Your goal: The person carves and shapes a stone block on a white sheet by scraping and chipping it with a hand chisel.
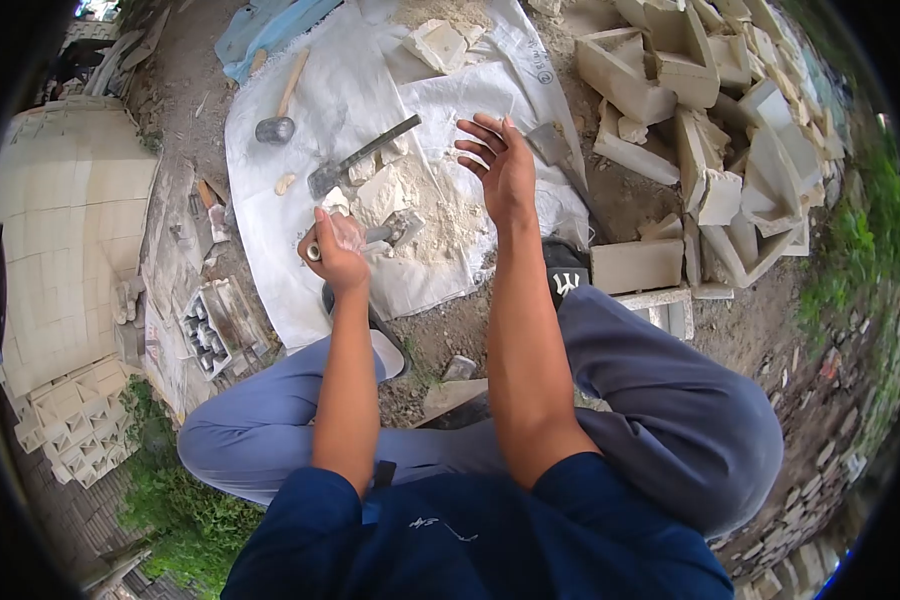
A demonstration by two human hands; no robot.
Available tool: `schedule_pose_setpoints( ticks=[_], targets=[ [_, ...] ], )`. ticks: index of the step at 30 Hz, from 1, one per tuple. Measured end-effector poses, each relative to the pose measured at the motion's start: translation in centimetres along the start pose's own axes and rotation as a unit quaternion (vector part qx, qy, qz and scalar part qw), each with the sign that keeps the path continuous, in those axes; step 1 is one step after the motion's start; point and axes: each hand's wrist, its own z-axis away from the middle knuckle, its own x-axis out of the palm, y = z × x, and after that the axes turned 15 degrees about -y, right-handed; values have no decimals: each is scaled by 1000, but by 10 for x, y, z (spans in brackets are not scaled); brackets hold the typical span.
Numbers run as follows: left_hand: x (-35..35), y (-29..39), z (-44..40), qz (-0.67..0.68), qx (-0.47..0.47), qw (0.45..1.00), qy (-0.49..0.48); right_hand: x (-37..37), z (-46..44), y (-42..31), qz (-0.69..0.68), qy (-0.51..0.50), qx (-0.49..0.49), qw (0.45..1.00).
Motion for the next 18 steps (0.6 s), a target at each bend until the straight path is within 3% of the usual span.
schedule_pose_setpoints(
  ticks=[5, 7, 9, 10, 11, 12, 14, 15, 16, 18],
  targets=[
    [-18, -53, 17, -83, -28, 990, -109, 10, -6, -1, 19, -12, 15, 1000],
    [-25, -49, 12, -85, -107, 960, -244, 21, -7, 1, 56, -32, 30, 997],
    [-28, -37, 10, -138, -97, 945, -281, 32, -8, 4, 90, -66, 48, 993],
    [-28, -25, 7, -192, -89, 923, -321, 39, -9, 5, 121, -97, 63, 986],
    [-34, -11, 2, -255, -143, 882, -369, 45, -9, 5, 162, -131, 89, 974],
    [-44, -10, -1, -253, -139, 887, -361, 54, -6, 6, 197, -166, 121, 959],
    [-63, -9, -8, -394, -91, 803, -438, 74, -3, 6, 302, -252, 175, 902],
    [-61, 32, -16, -455, -224, 729, -459, 81, -3, 9, 354, -294, 202, 865],
    [-72, 42, -22, -453, -221, 737, -450, 87, -2, 14, 380, -329, 217, 837],
    [-102, 57, -41, -519, -228, 655, -500, 104, 5, 18, 431, -373, 236, 787]
  ],
)
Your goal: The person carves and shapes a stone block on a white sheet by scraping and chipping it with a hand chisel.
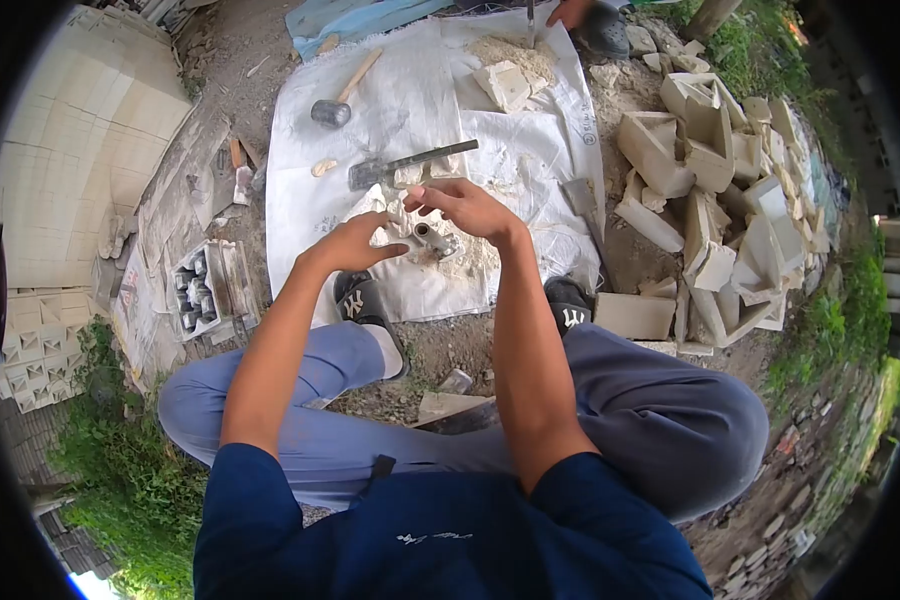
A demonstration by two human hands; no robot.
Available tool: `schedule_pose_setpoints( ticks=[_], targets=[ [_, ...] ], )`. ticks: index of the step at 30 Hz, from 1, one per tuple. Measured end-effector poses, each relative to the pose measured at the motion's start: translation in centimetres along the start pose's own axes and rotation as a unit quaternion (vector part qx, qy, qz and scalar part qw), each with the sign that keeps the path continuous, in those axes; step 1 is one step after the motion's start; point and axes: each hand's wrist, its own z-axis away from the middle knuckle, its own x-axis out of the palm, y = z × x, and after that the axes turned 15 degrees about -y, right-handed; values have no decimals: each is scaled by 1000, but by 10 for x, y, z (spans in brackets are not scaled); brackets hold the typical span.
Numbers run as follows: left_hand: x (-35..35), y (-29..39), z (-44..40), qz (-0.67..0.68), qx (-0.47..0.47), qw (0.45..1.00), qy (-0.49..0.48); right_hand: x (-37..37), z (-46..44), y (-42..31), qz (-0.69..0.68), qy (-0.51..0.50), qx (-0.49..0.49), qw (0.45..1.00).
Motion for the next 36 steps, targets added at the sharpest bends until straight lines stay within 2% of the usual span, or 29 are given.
schedule_pose_setpoints(
  ticks=[2, 4, 6, 8, 10, 11, 12, 13, 14, 15, 16, 17, 18, 20, 29, 32, 34, 36],
  targets=[
    [-26, -13, 27, -71, -5, 997, 14, 13, -2, -2, 25, -42, 28, 998],
    [-49, -17, 59, -145, -18, 988, 47, 28, -4, 4, 59, -45, 17, 997],
    [-69, -11, 92, -171, -30, 984, 42, 39, -10, 24, 93, 7, 34, 995],
    [-68, -18, 111, -191, -47, 980, 37, 59, -21, 47, 5, 149, 11, 989],
    [-57, -26, 124, -146, -15, 988, 53, 80, -34, 57, -65, 275, -107, 953],
    [-39, -36, 117, -112, 1, 988, 105, 82, -37, 67, -65, 312, -105, 942],
    [-23, -45, 106, -104, 4, 988, 113, 87, -41, 67, -64, 349, -107, 929],
    [-1, -51, 94, -73, -19, 991, 108, 88, -43, 70, -57, 341, -109, 932],
    [32, -60, 81, -42, -23, 986, 159, 87, -43, 77, -48, 362, -113, 924],
    [64, -64, 68, -18, -81, 985, 153, 85, -42, 78, -38, 383, -119, 915],
    [92, -55, 68, -23, -134, 981, 140, 83, -40, 77, -80, 387, -138, 908],
    [117, -59, 65, -2, -147, 987, 69, 82, -40, 72, -91, 398, -149, 901],
    [141, -64, 65, 5, -143, 987, 67, 84, -36, 68, -103, 411, -154, 893],
    [178, -74, 67, -109, -93, 987, -67, 88, -32, 49, -98, 416, -146, 892],
    [180, -83, 41, 70, -90, 993, -40, 69, -39, -29, -82, 358, -195, 909],
    [184, -81, 29, 70, -111, 991, -28, 62, -47, -30, -84, 350, -224, 906],
    [182, -81, 27, 79, -116, 990, -33, 60, -61, -5, -88, 357, -224, 903],
    [180, -77, 27, 85, -121, 988, -36, 53, -76, 54, -104, 372, -171, 906]
  ],
)
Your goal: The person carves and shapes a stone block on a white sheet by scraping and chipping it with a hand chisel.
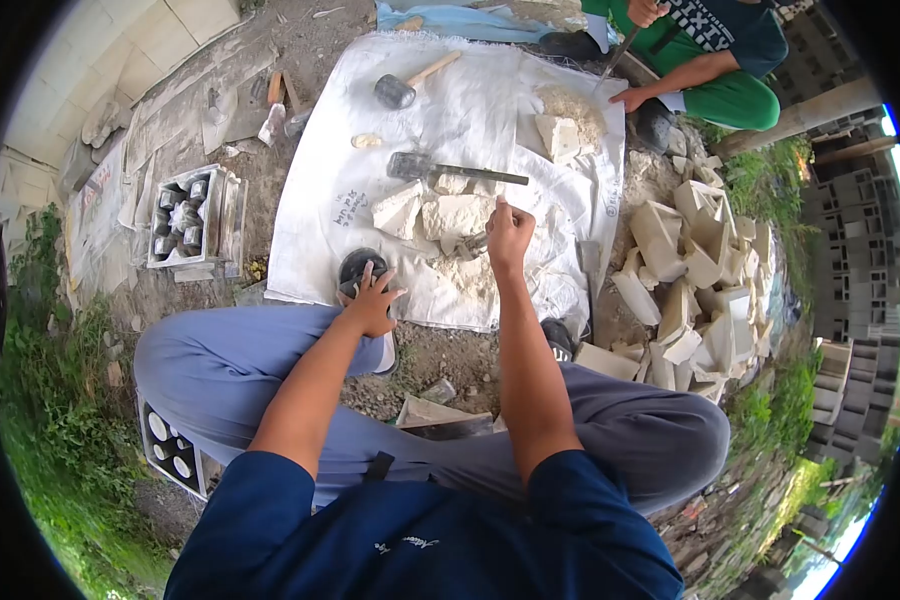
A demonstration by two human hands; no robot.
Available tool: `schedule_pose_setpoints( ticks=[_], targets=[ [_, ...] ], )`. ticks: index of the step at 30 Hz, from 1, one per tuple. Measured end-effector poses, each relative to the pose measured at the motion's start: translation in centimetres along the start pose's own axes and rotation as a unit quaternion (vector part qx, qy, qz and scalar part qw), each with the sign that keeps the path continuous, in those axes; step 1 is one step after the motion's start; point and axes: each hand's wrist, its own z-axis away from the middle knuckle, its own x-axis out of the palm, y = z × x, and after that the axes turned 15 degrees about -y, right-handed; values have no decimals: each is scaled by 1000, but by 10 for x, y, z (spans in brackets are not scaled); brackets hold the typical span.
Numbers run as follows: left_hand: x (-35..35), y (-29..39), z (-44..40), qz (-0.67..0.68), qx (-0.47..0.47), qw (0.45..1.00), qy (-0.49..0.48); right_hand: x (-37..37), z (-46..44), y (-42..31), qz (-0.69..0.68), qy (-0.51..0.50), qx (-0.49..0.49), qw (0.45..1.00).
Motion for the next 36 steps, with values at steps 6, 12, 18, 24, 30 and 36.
schedule_pose_setpoints(
  ticks=[6, 12, 18, 24, 30, 36],
  targets=[
    [-11, 1, -1, 6, -14, 1000, 5, -5, -7, -17, 0, -14, -13, 1000],
    [-2, 3, -5, 25, -3, 999, 23, 6, -1, -64, -7, -30, -31, 999],
    [-11, 12, -5, 25, -25, 999, 1, -8, 11, 7, 26, -35, 10, 999],
    [0, 3, -13, 35, -8, 999, 34, 5, 13, -46, 83, 8, -7, 996],
    [-2, 5, -12, 27, -11, 999, 38, 13, 1, -39, 39, 10, 15, 999],
    [-7, 11, -5, 33, -21, 999, 23, 6, 21, 2, 147, -1, 17, 989]
  ],
)
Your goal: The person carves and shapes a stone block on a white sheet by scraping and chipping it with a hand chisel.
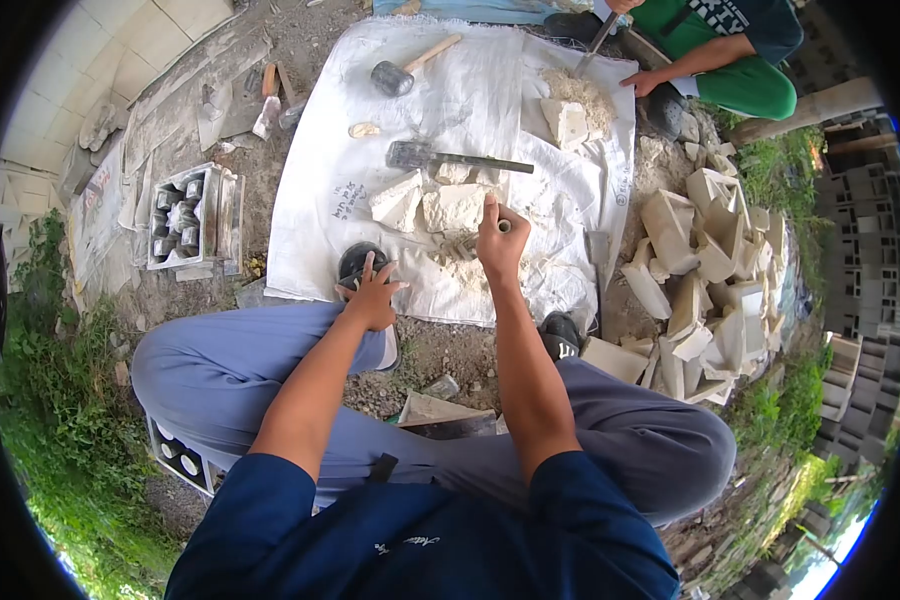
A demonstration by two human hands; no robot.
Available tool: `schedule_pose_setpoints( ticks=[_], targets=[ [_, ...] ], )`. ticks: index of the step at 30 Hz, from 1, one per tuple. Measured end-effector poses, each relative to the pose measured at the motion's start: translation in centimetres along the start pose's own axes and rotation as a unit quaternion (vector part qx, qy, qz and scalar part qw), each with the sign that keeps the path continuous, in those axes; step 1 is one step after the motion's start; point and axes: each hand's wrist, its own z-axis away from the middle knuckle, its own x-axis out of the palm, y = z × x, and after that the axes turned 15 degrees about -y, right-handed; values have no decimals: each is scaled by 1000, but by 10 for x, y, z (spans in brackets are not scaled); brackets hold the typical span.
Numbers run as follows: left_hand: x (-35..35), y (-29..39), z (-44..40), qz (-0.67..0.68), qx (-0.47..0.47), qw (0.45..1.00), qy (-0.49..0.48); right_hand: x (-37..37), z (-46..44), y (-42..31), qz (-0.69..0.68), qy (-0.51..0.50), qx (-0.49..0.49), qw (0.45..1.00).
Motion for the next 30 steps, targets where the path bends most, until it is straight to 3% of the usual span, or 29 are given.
schedule_pose_setpoints(
  ticks=[3, 5, 8, 11, 14, 17, 20, 23, 26, 28, 30],
  targets=[
    [-2, -2, 2, 10, -8, 1000, -22, 4, -4, -36, -4, 8, -19, 1000],
    [4, -7, -3, -4, 21, 1000, 16, 4, -1, -65, -9, 10, -19, 1000],
    [3, -6, -5, -11, 9, 1000, 5, 12, -5, -67, -47, 3, -30, 998],
    [0, -3, -5, -16, -7, 1000, -14, 19, -1, 15, 69, -16, -26, 997],
    [0, -4, -4, -6, -3, 1000, -16, 10, -3, 12, 56, -45, -14, 997],
    [-7, -4, -3, -5, 12, 1000, 1, 11, 1, -10, 50, -21, -38, 998],
    [11, -11, -2, 5, 23, 1000, 7, 15, 5, -76, 61, -28, -8, 998],
    [6, -9, -6, -2, 25, 999, 20, 13, -2, -88, -19, -22, -30, 999],
    [3, -7, -5, -10, 12, 1000, -1, 24, 0, -28, 63, -9, -18, 998],
    [-2, -3, -3, -17, 8, 1000, -8, 28, 16, 22, 132, -19, -70, 989],
    [-7, -1, 1, -9, -3, 999, -33, 24, 8, 15, 91, -40, -27, 995]
  ],
)
